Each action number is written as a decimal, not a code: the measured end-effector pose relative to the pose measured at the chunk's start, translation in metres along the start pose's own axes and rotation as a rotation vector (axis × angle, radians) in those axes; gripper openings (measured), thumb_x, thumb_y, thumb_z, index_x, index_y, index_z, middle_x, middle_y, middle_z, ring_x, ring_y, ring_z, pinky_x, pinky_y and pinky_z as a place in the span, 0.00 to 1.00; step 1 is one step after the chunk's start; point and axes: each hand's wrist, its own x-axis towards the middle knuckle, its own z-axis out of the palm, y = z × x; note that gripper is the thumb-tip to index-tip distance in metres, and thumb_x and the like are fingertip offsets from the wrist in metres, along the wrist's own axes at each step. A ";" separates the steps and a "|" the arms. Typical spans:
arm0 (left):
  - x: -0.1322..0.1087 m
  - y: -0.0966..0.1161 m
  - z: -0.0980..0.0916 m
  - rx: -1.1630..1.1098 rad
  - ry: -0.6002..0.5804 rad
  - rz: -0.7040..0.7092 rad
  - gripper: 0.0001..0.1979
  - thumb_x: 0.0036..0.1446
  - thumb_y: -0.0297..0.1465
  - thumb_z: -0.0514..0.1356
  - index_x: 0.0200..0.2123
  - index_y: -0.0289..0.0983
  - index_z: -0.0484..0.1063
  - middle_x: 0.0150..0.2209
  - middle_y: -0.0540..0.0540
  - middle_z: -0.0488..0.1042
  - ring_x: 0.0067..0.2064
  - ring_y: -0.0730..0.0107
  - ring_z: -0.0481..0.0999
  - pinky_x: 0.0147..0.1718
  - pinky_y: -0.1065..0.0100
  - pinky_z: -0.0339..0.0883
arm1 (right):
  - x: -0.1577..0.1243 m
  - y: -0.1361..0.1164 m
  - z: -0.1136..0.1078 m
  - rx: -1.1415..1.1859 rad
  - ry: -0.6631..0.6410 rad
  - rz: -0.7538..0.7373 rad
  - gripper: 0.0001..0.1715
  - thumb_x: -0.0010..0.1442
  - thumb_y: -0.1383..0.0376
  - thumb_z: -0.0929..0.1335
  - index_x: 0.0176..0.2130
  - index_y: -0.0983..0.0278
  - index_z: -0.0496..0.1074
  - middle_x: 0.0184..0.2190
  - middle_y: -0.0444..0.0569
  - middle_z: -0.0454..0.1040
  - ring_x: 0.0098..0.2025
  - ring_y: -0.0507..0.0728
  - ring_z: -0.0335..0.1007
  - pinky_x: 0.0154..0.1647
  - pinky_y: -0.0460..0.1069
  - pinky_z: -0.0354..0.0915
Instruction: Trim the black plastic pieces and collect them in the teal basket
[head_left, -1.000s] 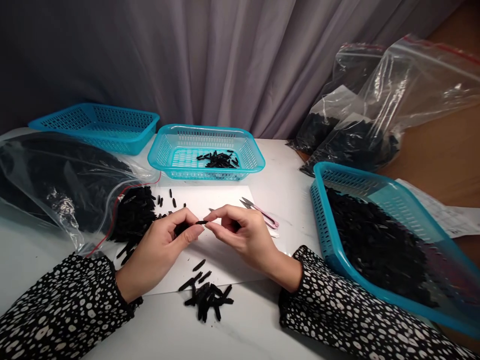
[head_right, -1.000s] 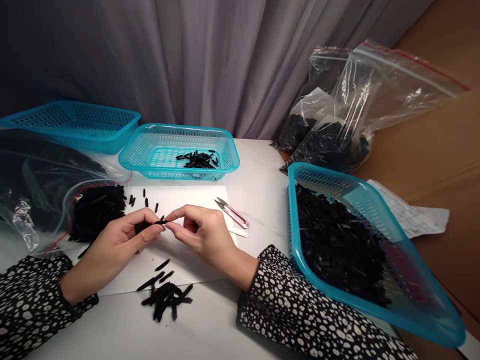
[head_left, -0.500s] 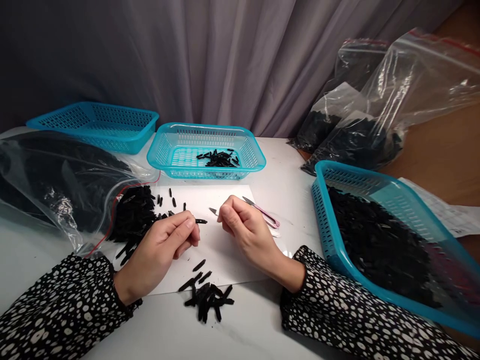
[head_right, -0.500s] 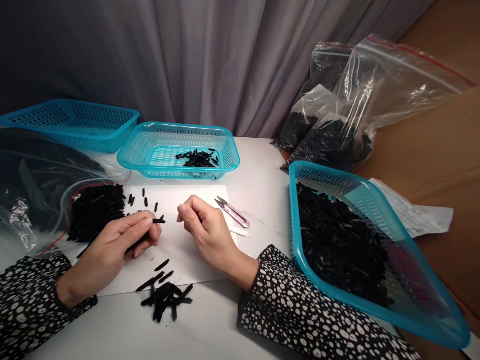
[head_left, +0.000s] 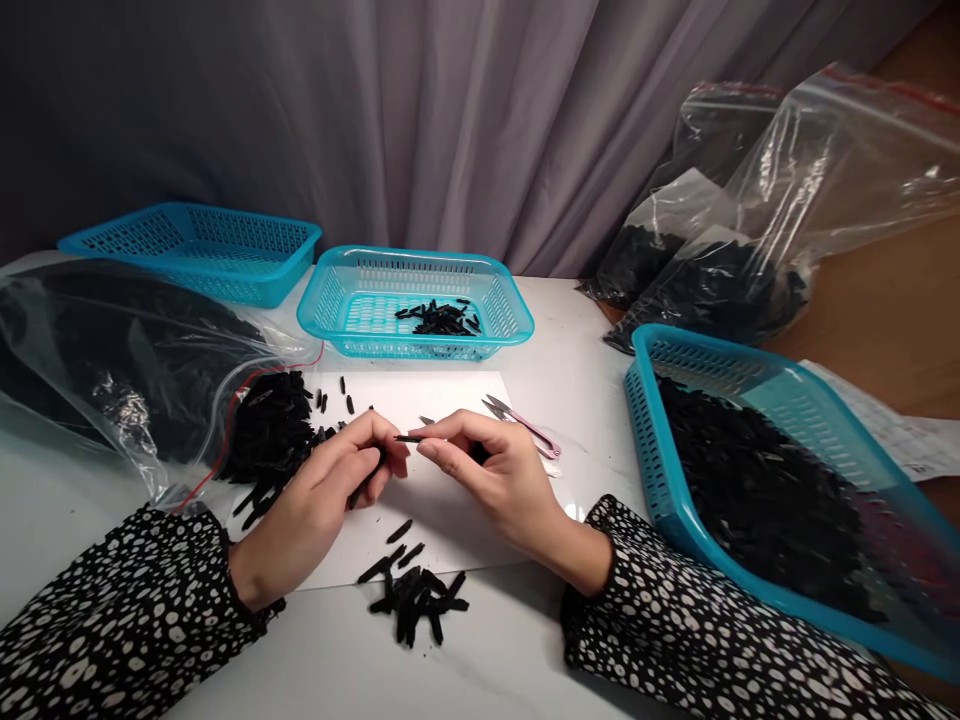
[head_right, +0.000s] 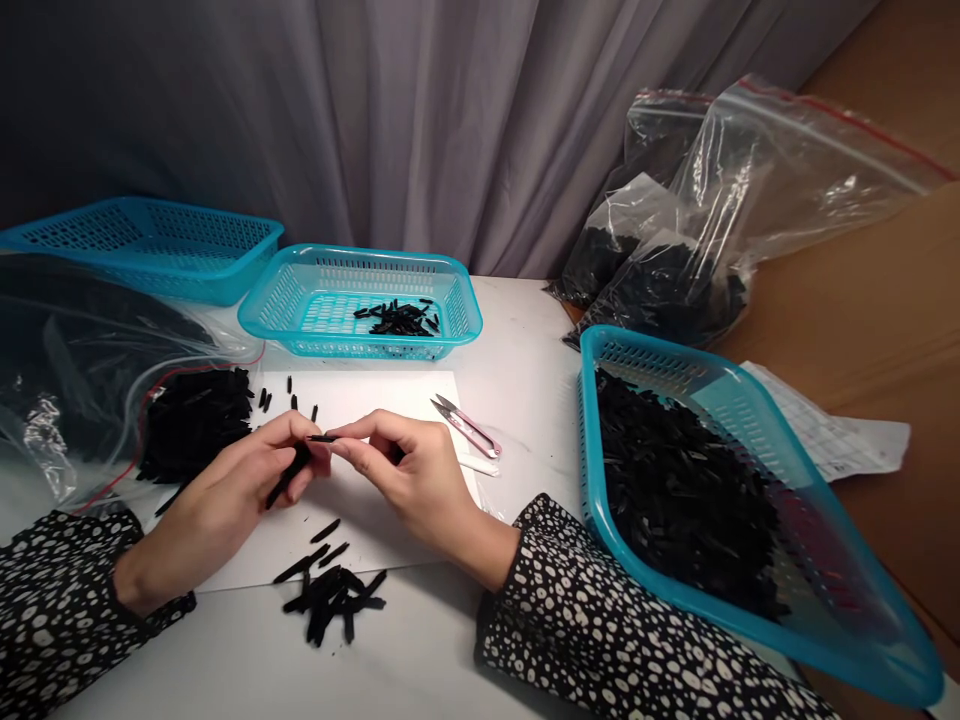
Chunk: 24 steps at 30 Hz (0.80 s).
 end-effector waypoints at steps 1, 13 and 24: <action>0.002 -0.001 0.000 -0.030 0.032 -0.006 0.11 0.66 0.27 0.49 0.37 0.41 0.71 0.32 0.52 0.68 0.30 0.73 0.62 0.29 0.69 0.56 | 0.001 0.000 0.000 0.018 0.011 0.008 0.08 0.62 0.64 0.70 0.34 0.64 0.80 0.20 0.40 0.66 0.22 0.50 0.55 0.23 0.46 0.54; 0.006 0.002 0.003 -0.263 0.159 -0.015 0.11 0.61 0.32 0.63 0.47 0.42 0.70 0.35 0.49 0.74 0.29 0.76 0.70 0.25 0.73 0.58 | 0.005 0.002 -0.002 0.143 0.021 0.108 0.13 0.60 0.58 0.71 0.27 0.63 0.75 0.21 0.40 0.64 0.23 0.50 0.53 0.25 0.47 0.54; 0.004 0.000 0.003 -0.199 0.087 -0.016 0.08 0.61 0.36 0.63 0.42 0.41 0.73 0.30 0.52 0.72 0.22 0.81 0.60 0.20 0.74 0.52 | 0.005 0.003 -0.002 0.194 -0.006 0.149 0.13 0.59 0.56 0.72 0.30 0.63 0.77 0.20 0.40 0.65 0.23 0.50 0.53 0.25 0.48 0.55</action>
